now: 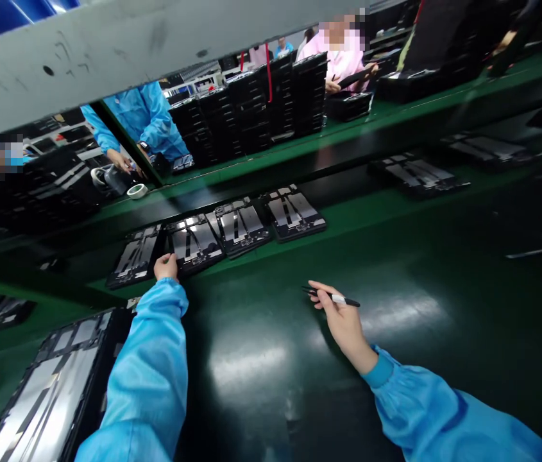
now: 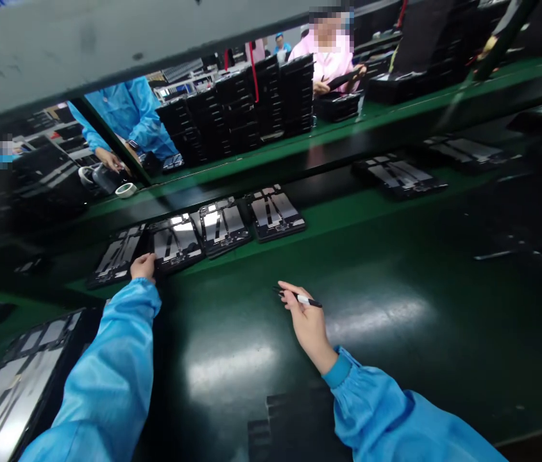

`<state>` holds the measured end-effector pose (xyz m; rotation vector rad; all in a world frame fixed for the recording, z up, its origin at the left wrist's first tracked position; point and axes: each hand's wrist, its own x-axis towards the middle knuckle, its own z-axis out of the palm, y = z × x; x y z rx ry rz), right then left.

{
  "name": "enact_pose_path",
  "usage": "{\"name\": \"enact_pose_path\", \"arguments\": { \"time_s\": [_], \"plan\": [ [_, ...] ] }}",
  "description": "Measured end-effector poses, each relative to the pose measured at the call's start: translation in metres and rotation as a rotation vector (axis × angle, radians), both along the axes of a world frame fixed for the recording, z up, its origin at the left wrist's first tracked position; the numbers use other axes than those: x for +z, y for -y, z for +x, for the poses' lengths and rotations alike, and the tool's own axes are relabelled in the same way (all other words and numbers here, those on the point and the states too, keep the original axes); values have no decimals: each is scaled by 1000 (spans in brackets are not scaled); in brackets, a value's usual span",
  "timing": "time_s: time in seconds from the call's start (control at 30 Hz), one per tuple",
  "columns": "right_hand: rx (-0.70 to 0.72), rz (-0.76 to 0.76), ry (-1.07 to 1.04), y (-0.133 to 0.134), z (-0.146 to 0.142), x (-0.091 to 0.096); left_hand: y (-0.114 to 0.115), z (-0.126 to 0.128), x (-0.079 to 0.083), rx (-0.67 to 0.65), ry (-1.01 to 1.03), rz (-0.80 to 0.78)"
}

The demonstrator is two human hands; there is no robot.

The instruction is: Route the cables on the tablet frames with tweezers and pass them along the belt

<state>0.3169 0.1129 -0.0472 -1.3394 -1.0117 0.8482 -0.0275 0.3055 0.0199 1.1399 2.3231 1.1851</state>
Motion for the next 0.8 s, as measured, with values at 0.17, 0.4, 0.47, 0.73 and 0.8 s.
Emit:
{"name": "enact_pose_path", "arguments": {
  "time_s": [0.17, 0.4, 0.47, 0.73, 0.8],
  "plan": [
    [53, -51, -87, 6, 1, 7, 59, 15, 5, 33, 290, 127],
    [73, -83, -153, 8, 3, 14, 183, 79, -26, -256, 594, 95],
    [78, -95, -144, 11, 10, 18, 202, 98, -37, -356, 632, 53],
    [168, -237, -14, 47, 44, 21, 249, 84, -42, -1008, 277, -65],
    [148, -265, -4, 50, 47, 18, 260, 85, -38, -1126, 166, -38]
  ]
}}
